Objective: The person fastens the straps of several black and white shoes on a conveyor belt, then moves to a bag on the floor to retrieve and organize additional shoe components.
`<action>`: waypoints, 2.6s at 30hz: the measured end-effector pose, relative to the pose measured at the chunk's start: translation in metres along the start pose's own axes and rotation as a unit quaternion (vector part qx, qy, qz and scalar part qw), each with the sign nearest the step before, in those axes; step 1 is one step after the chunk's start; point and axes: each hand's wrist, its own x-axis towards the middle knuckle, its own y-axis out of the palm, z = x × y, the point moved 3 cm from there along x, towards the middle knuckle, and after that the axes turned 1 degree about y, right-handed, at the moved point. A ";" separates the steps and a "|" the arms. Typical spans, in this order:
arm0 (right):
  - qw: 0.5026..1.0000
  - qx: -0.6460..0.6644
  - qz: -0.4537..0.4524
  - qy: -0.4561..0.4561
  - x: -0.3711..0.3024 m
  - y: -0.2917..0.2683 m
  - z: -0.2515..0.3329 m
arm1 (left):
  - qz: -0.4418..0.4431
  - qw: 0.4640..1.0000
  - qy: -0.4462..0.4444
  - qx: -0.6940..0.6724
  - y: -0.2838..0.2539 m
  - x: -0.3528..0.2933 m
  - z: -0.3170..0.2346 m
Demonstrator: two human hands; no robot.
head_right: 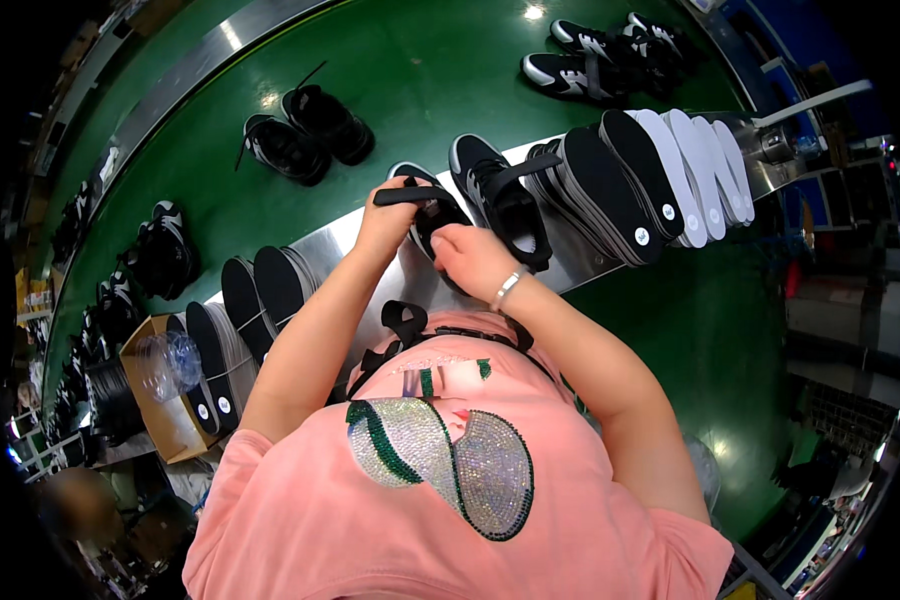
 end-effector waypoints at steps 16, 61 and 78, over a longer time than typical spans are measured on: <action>0.959 0.228 -0.094 0.140 0.032 0.015 -0.029 | -0.036 0.996 -0.048 -0.061 -0.001 -0.013 0.001; 0.839 -0.434 -0.313 -0.094 -0.037 -0.166 -0.022 | -0.020 0.926 0.195 0.321 -0.003 -0.055 -0.024; 0.787 -0.596 0.055 -0.148 -0.012 0.009 0.014 | -0.106 0.973 0.059 0.196 0.009 -0.034 -0.011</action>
